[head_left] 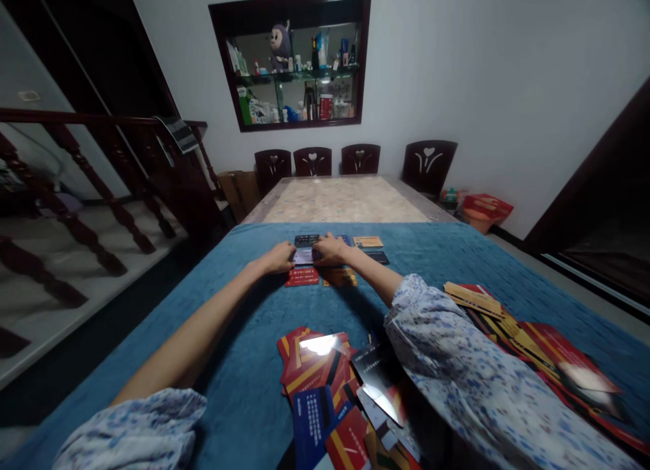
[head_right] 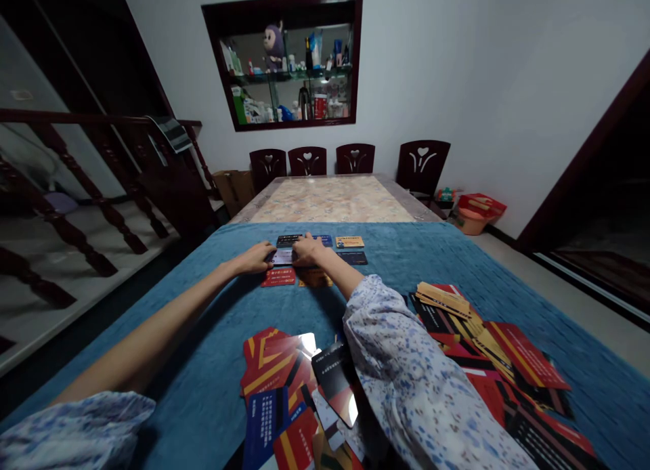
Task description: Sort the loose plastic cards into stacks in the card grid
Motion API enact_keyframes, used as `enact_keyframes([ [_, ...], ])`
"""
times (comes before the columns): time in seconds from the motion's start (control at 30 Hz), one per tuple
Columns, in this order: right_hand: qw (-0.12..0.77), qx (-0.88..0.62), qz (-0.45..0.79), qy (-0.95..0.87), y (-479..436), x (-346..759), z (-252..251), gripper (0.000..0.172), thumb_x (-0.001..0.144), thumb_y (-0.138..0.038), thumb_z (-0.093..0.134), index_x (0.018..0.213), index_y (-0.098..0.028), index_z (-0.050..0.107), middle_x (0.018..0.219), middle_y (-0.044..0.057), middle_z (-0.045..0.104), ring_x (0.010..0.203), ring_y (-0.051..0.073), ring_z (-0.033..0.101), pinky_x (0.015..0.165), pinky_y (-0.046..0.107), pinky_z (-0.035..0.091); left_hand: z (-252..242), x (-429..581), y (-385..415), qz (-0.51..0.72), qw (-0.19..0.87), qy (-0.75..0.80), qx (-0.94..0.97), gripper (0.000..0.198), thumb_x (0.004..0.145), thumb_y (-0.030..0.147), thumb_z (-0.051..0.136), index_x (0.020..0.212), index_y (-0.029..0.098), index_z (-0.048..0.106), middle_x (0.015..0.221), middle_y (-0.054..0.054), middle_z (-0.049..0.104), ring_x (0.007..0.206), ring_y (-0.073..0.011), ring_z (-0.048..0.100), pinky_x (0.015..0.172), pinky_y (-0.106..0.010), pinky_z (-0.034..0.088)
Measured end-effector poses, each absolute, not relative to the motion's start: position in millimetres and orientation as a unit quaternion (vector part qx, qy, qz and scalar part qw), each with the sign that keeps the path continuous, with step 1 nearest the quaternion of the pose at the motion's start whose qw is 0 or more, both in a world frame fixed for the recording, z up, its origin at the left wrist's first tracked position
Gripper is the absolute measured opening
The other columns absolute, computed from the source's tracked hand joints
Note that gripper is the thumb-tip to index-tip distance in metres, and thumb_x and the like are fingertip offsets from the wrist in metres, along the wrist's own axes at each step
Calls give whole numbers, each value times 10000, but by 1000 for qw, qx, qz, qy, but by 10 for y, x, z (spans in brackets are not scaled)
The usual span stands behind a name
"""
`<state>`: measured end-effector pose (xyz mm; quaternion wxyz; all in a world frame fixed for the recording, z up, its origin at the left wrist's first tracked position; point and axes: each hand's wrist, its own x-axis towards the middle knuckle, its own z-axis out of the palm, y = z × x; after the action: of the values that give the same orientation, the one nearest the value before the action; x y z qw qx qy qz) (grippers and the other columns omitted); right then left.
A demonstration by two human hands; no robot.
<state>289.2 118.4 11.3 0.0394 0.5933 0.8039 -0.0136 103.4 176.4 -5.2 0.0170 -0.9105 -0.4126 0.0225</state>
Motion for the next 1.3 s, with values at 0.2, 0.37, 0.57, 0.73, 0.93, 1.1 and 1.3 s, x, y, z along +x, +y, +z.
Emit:
enact_keyframes([
  [0.2, 53, 602, -23, 796, 1218, 2872, 116, 392, 838, -404, 615, 1175, -216, 684, 1350, 166, 577, 1285, 373, 456, 995, 557, 441, -79, 1041, 1809, 31, 1, -408, -913, 288, 744, 187, 578, 1017, 153, 664, 1111, -105, 637, 1028, -232, 621, 903, -279, 496],
  [0.37, 55, 601, -25, 797, 1246, 2858, 130, 399, 815, -367, 629, 1165, -186, 692, 1327, 170, 608, 1261, 359, 506, 977, 507, 478, -68, 1070, 1845, 21, -23, -423, -906, 241, 695, 197, 605, 922, 148, 670, 1050, -96, 638, 960, -236, 623, 853, -283, 511],
  [0.57, 57, 602, -30, 796, 1302, 2842, 123, 396, 790, -329, 640, 1143, -163, 712, 1302, 165, 638, 1183, 318, 586, 907, 389, 525, -75, 1102, 1890, 24, -36, -433, -900, 224, 645, 173, 610, 860, 149, 669, 995, -82, 644, 942, -233, 622, 806, -265, 518],
  [0.73, 59, 604, -37, 794, 1288, 2837, 158, 408, 779, -327, 656, 1145, -157, 720, 1315, 164, 633, 1185, 309, 591, 892, 354, 528, -92, 1106, 1905, 33, -40, -442, -895, 303, 639, 163, 600, 933, 138, 672, 1056, -97, 643, 936, -225, 631, 816, -265, 522],
  [0.93, 66, 607, -37, 791, 1254, 2835, 215, 438, 774, -338, 675, 1174, -164, 705, 1294, 159, 648, 1201, 318, 575, 896, 379, 529, -92, 1109, 1908, 39, -36, -452, -890, 384, 653, 167, 612, 1032, 126, 653, 1110, -117, 629, 945, -227, 638, 841, -272, 526],
  [1.1, 69, 608, -26, 790, 1275, 2841, 204, 468, 784, -338, 663, 1211, -147, 673, 1309, 172, 632, 1245, 340, 531, 932, 432, 513, -85, 1090, 1883, 31, -33, -455, -889, 380, 676, 194, 619, 1048, 118, 641, 1118, -132, 623, 973, -241, 635, 853, -280, 524],
  [1.3, 60, 600, -8, 798, 1261, 2893, 180, 458, 793, -354, 653, 1211, -169, 667, 1323, 173, 618, 1265, 355, 497, 958, 476, 480, -91, 1049, 1847, -11, -37, -471, -882, 297, 667, 221, 638, 950, 135, 657, 1055, -103, 653, 945, -245, 633, 854, -291, 522],
])
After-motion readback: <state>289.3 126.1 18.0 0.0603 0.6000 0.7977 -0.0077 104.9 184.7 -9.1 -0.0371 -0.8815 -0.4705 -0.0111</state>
